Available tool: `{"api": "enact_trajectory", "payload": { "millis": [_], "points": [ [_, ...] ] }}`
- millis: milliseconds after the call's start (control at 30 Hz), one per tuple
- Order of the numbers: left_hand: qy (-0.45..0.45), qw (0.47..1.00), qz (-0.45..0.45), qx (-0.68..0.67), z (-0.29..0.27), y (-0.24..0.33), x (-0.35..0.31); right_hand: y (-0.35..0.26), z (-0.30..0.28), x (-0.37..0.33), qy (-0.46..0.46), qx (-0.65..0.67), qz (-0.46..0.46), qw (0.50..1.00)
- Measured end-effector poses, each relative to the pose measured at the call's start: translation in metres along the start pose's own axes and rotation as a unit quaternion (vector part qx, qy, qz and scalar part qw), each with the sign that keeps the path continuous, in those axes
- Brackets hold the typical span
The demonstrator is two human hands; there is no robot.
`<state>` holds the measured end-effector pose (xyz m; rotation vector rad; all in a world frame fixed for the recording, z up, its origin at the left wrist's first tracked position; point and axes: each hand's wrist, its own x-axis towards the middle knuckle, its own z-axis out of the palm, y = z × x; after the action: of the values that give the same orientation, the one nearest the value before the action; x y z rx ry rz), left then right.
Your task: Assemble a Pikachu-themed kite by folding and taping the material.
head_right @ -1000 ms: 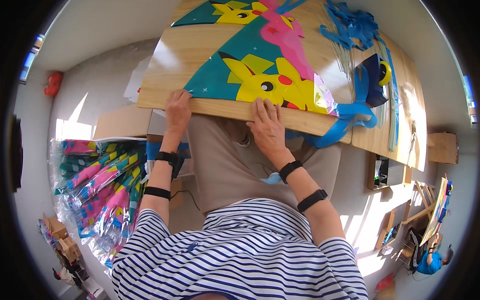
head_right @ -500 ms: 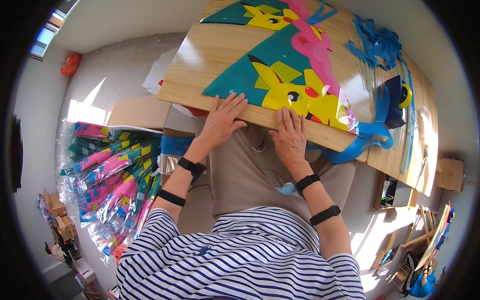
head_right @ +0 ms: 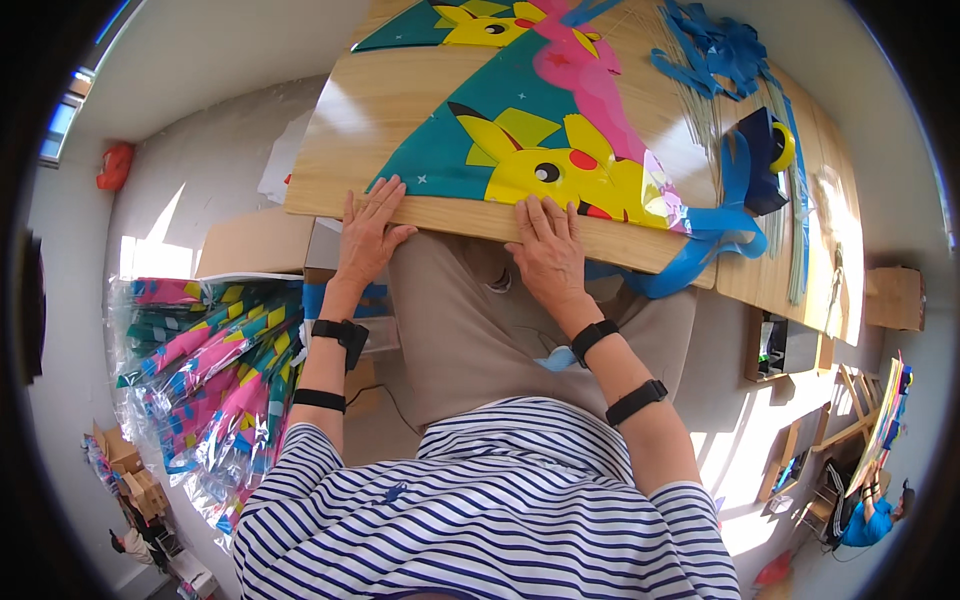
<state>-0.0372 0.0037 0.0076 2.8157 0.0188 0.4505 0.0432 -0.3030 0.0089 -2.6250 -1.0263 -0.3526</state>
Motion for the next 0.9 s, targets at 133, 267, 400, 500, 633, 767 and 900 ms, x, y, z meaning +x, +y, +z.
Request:
{"api": "enact_trajectory", "payload": {
  "millis": [133,267,400,500,633,767,900],
  "points": [
    [0.015,0.999,0.028,0.008,-0.005,0.027,0.012,-0.001,0.002,-0.002,0.015,0.005,0.009,1.000],
    [-0.027,0.989,0.130,-0.068,0.005,0.106,0.027,0.003,0.005,-0.002,0.020,0.014,0.013,1.000],
    [-0.046,0.986,0.121,-0.101,0.034,0.139,0.035,0.002,0.009,-0.002,0.040,0.021,0.001,0.999],
    [-0.071,0.987,0.097,-0.111,0.039,0.145,0.038,0.004,0.008,-0.003,0.045,0.034,0.010,0.998],
    [-0.068,0.990,0.085,-0.085,0.038,0.151,0.039,0.012,-0.001,-0.005,0.028,0.042,0.034,0.998],
    [-0.068,0.994,0.071,-0.042,0.038,0.162,0.043,0.030,-0.019,-0.018,0.013,0.028,0.051,0.998],
    [-0.061,0.996,0.060,0.001,0.041,0.173,0.045,0.053,-0.034,-0.033,0.010,-0.004,0.070,0.998]
  ]
}}
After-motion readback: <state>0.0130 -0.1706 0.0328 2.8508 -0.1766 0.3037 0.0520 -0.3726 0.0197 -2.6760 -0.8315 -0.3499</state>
